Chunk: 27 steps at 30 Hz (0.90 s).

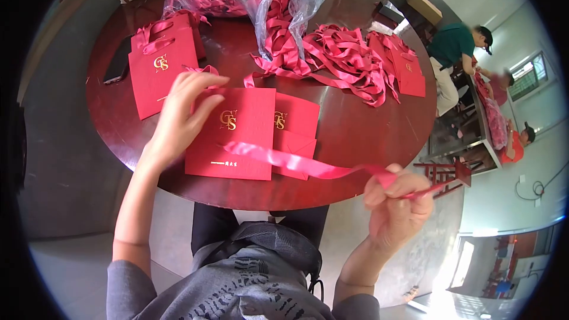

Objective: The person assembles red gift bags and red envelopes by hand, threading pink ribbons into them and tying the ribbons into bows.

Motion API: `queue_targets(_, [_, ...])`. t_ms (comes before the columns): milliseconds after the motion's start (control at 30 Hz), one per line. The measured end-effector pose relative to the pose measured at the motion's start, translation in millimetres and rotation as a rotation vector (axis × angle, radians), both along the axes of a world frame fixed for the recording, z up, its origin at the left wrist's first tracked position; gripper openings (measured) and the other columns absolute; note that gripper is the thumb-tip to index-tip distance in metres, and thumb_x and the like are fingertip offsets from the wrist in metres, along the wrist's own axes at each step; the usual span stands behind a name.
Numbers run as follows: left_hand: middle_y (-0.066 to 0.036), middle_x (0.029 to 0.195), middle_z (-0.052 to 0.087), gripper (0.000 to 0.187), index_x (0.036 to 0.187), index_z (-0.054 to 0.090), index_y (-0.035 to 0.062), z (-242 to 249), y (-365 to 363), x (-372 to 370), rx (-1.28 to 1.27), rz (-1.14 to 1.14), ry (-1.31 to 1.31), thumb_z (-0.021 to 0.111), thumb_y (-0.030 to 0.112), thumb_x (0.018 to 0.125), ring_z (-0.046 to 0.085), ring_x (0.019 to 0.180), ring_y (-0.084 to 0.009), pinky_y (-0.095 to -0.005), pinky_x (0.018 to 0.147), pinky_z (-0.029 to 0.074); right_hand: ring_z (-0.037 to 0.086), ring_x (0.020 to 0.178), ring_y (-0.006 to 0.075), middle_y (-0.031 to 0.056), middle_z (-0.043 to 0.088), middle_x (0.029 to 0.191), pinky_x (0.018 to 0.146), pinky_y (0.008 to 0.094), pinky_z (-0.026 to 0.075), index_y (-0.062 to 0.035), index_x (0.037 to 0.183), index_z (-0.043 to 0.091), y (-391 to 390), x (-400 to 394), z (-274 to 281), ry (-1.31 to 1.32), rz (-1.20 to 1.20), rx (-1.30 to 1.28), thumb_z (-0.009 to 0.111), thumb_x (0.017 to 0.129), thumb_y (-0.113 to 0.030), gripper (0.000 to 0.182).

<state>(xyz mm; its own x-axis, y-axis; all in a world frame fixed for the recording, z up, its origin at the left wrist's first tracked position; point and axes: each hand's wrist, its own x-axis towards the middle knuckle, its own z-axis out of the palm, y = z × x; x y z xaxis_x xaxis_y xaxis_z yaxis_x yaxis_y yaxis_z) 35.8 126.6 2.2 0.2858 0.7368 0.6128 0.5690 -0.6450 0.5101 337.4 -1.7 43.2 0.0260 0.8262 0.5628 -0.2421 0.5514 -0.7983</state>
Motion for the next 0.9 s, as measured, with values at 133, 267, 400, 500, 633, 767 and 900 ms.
queue_targets(133, [-0.011, 0.095, 0.062, 0.026, 0.103, 0.062, 0.0022, -3, 20, 10, -0.099, -0.005, 0.142, 0.069, 0.009, 0.079, 0.055, 0.097, -0.0286, -0.0375, 0.086, 0.044, 0.053, 0.068, 0.0150, 0.0166, 0.055, 0.100, 0.070, 0.0255, 0.041, 0.0030, 0.077, 0.056, 13, -14, 22, -0.138, -0.311, 0.227, 0.061, 0.086, -0.011, 0.017])
queue_targets(267, [-0.011, 0.091, 0.061, 0.023, 0.098, 0.064, -0.0002, -3, 27, 12, -0.306, -0.094, 0.089, 0.071, 0.006, 0.077, 0.058, 0.090, -0.0246, -0.0345, 0.081, 0.046, 0.055, 0.066, 0.0141, 0.0166, 0.059, 0.092, 0.063, 0.0234, 0.046, 0.0048, 0.089, 0.055, 26, -34, 22, -0.336, -0.239, 0.074, 0.049, 0.086, 0.007, 0.007])
queue_targets(400, [-0.011, 0.089, 0.060, 0.020, 0.094, 0.065, -0.0018, 16, 15, 16, -0.300, -0.104, 0.051, 0.070, 0.004, 0.076, 0.059, 0.084, -0.0234, -0.0334, 0.076, 0.047, 0.038, 0.055, 0.0015, -0.0001, 0.054, 0.074, 0.047, 0.0179, 0.033, 0.0002, 0.105, 0.056, 37, -69, -2, -0.339, -0.037, -0.428, 0.048, 0.096, -0.003, 0.012])
queue_targets(500, [-0.012, 0.089, 0.061, 0.018, 0.093, 0.064, -0.0034, 33, 3, 21, -0.324, -0.138, 0.036, 0.069, 0.000, 0.076, 0.061, 0.085, -0.0252, -0.0328, 0.077, 0.046, 0.050, 0.068, 0.0029, 0.0013, 0.060, 0.082, 0.061, 0.0179, 0.042, 0.0029, 0.099, 0.062, 47, -85, -20, -0.489, -0.158, -0.277, 0.055, 0.093, -0.002, 0.010])
queue_targets(633, [-0.012, 0.087, 0.063, 0.016, 0.091, 0.064, -0.0024, 41, -9, 27, -0.290, -0.194, -0.005, 0.068, 0.000, 0.076, 0.061, 0.084, -0.0264, -0.0330, 0.078, 0.045, 0.057, 0.072, 0.0044, 0.0027, 0.065, 0.079, 0.066, 0.0201, 0.047, 0.0040, 0.091, 0.063, 46, -101, -25, -0.525, -0.351, -0.199, 0.062, 0.087, 0.002, 0.004])
queue_targets(767, [-0.010, 0.086, 0.065, 0.015, 0.090, 0.064, 0.0005, 48, -22, 31, -0.186, -0.137, 0.051, 0.069, 0.002, 0.075, 0.061, 0.083, -0.0258, -0.0332, 0.080, 0.041, 0.054, 0.064, 0.0042, 0.0010, 0.062, 0.071, 0.061, 0.0206, 0.046, 0.0026, 0.086, 0.062, 47, -105, -27, -0.544, -0.456, -0.190, 0.065, 0.083, 0.003, 0.004])
queue_targets(900, [-0.009, 0.085, 0.065, 0.016, 0.090, 0.065, 0.0017, 52, -27, 31, -0.145, -0.122, 0.082, 0.070, 0.002, 0.074, 0.060, 0.081, -0.0246, -0.0327, 0.079, 0.039, 0.054, 0.065, 0.0043, 0.0023, 0.061, 0.070, 0.060, 0.0208, 0.046, 0.0031, 0.085, 0.062, 46, -106, -24, -0.565, -0.463, -0.194, 0.065, 0.082, 0.004, 0.005])
